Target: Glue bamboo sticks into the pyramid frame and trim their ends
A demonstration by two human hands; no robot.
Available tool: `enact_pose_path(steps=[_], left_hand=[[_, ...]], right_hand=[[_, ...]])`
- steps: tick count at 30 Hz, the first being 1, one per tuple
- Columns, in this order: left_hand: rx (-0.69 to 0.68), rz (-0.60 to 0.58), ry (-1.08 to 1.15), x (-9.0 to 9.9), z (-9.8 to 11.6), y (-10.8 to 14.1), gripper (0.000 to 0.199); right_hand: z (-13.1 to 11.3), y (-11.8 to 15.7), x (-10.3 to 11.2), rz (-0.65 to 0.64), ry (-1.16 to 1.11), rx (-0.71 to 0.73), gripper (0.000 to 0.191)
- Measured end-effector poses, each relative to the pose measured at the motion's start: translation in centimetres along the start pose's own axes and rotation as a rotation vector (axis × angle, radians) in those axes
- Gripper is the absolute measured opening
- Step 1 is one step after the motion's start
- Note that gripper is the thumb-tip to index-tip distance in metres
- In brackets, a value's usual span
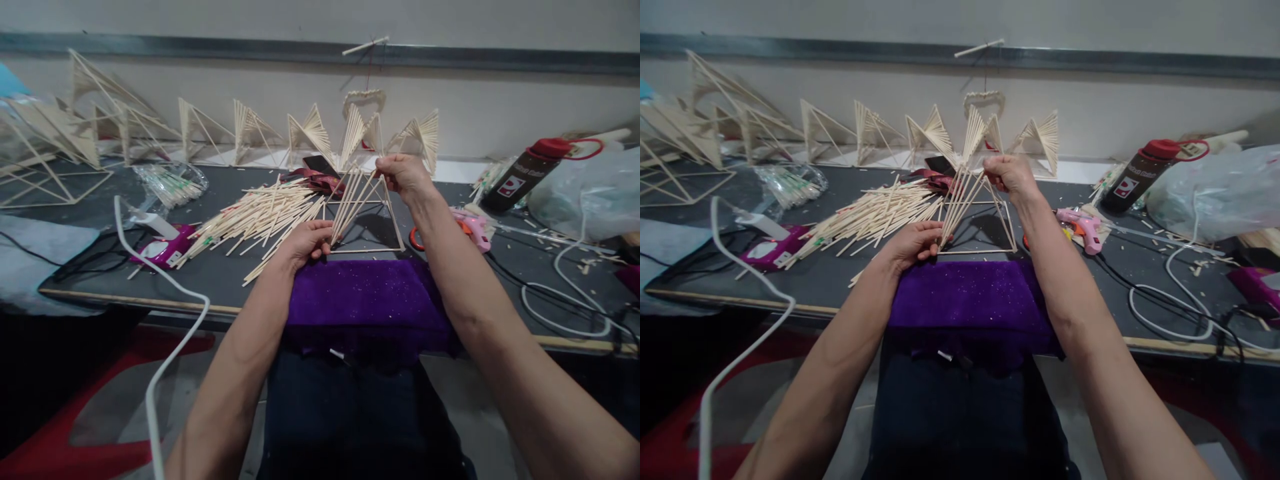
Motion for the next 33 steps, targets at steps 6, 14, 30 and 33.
enact_pose_path(steps=[6,14,30,33], left_hand=[[0.029,-0.043,0.052,0.2,-0.1,-0.4,0.016],[0.037,-0.098,0.071,0.3,-0.3,-0.5,0.017],[-0.134,0.298,0.025,0.6,0.7,0.4,0.030],[-0.397,0.550,0.057,-0.1,1.9,1.6,0.024]], right_hand=[[0.6,-0.3,-0.6,0.010,0.056,-0.006,0.016],[0.4,0.0,-0.9,0.012,0.085,0.014,0.016],[-1.3,0.0,0.9,0.129,-0.028,0.098,0.016],[-4.0,1.7,0.7,0.215,-0.029,0.288,0.021]])
Point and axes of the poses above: each hand's wrist, its own y-axis away from the middle knuckle, its own x-axis out of the back of the hand, z = x × y, the point moved 1 cm from there along -y, towards the middle knuckle, and after that the axes turned 1 degree about -y, right-handed, at the moved point
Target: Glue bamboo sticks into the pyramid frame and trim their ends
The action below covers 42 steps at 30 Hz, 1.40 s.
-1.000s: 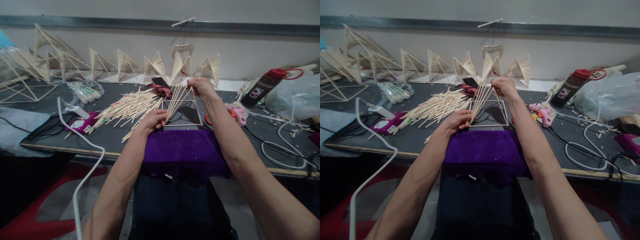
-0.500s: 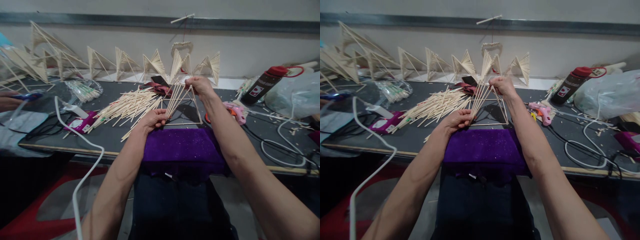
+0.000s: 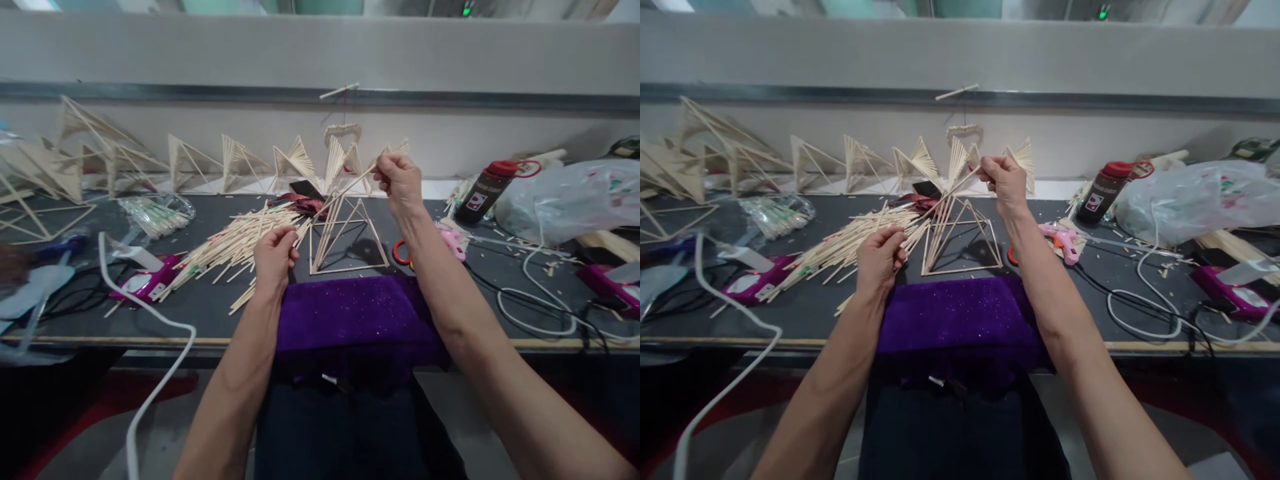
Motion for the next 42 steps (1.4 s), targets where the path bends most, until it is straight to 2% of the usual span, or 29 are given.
enact_pose_path(steps=[1,3,6,9,12,15,17,21,23,27,32,39,42], left_hand=[[-0.041,-0.015,0.029,-0.4,0.7,0.5,0.024],[-0.031,-0.158,0.095,-1.5,2.2,1.4,0.030],[0.128,-0.312,0.250,-2.9,4.4,2.4,0.042],[0.199,-0.276,0.393,-2.7,5.8,2.1,0.027],[0.270,-0.322,0.462,-1.5,5.7,1.2,0.015],[0.270,-0.323,0.457,-0.4,4.5,0.6,0.015],[0.225,-0.333,0.397,-0.2,3.6,0.7,0.019],[0.148,-0.454,0.250,-0.6,2.4,1.8,0.026],[0.141,-0.512,0.173,-1.0,2.0,2.4,0.026],[0.153,-0.560,0.029,-1.8,1.4,3.2,0.024],[0.121,-0.570,-0.065,-2.2,0.9,3.3,0.025],[0.062,-0.533,-0.076,-2.2,1.0,3.2,0.026],[0.045,-0.505,-0.096,-2.1,1.1,3.0,0.029]], right_hand=[[-1.2,0.7,-0.3,0.004,0.008,0.077,0.021],[-3.4,2.8,-1.3,-0.035,0.065,0.216,0.019],[-5.4,6.2,-3.3,-0.228,0.197,0.368,0.012],[-5.4,8.6,-5.2,-0.541,0.294,0.548,0.005],[-4.4,9.4,-6.2,-0.758,0.319,0.700,0.005],[-3.6,8.9,-6.1,-0.874,0.286,0.652,0.007],[-3.2,8.0,-5.7,-0.786,0.230,0.519,0.011],[-2.4,5.5,-4.4,-0.414,0.118,0.233,0.013],[-1.9,4.4,-3.8,-0.346,0.064,0.114,0.015],[-1.4,3.3,-2.9,-0.329,-0.016,-0.041,0.020],[-1.8,3.1,-2.5,-0.370,-0.012,-0.030,0.015],[-1.6,3.0,-2.5,-0.453,-0.059,-0.070,0.020],[-1.4,2.5,-2.1,-0.439,-0.053,-0.066,0.017]])
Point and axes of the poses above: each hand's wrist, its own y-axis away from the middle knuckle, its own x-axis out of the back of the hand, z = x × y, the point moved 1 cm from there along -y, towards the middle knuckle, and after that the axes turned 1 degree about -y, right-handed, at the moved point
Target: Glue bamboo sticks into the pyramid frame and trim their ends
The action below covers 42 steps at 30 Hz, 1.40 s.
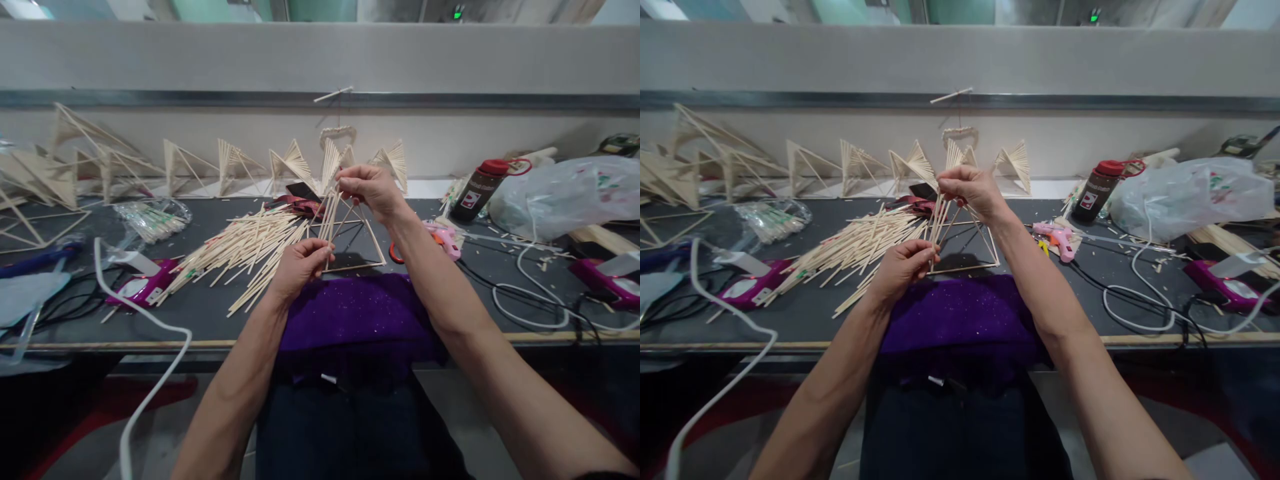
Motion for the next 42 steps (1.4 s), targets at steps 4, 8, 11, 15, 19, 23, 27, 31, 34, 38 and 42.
enact_pose_path(steps=[4,8,11,15,19,23,27,31,34,38,42], left_hand=[[-0.010,0.157,-0.014,1.4,-0.2,-0.5,0.034],[0.087,0.269,-0.065,2.9,-1.2,-1.2,0.032],[0.201,0.170,-0.075,3.2,-2.1,-1.5,0.029],[0.299,0.034,-0.037,3.1,-2.8,-1.7,0.022],[0.342,-0.077,0.090,3.1,-3.2,-2.1,0.017],[0.348,-0.175,0.147,3.4,-3.8,-2.6,0.020],[0.350,-0.213,0.168,3.5,-4.1,-2.8,0.020],[0.367,-0.184,0.157,3.3,-3.9,-2.7,0.018],[0.365,-0.191,0.132,3.1,-3.7,-2.6,0.018],[0.363,-0.205,0.111,2.9,-3.5,-2.5,0.016],[0.361,-0.197,0.091,2.8,-3.5,-2.6,0.014]], right_hand=[[0.2,-1.0,2.2,0.138,-0.008,0.033,0.018],[2.1,-2.1,3.9,0.227,-0.073,-0.042,0.014],[4.0,-2.7,4.3,0.257,-0.117,-0.141,0.011],[5.7,-3.0,4.1,0.229,-0.115,-0.235,0.007],[6.6,-3.1,3.4,0.191,-0.054,-0.256,0.007],[7.2,-3.1,2.8,0.190,-0.011,-0.252,0.007],[7.4,-3.1,2.5,0.196,0.010,-0.249,0.008],[7.4,-3.2,2.6,0.205,0.038,-0.254,0.009],[7.6,-3.3,2.6,0.214,0.057,-0.257,0.008],[7.7,-3.4,2.6,0.216,0.053,-0.252,0.008],[7.8,-3.5,2.6,0.203,0.052,-0.247,0.009]])
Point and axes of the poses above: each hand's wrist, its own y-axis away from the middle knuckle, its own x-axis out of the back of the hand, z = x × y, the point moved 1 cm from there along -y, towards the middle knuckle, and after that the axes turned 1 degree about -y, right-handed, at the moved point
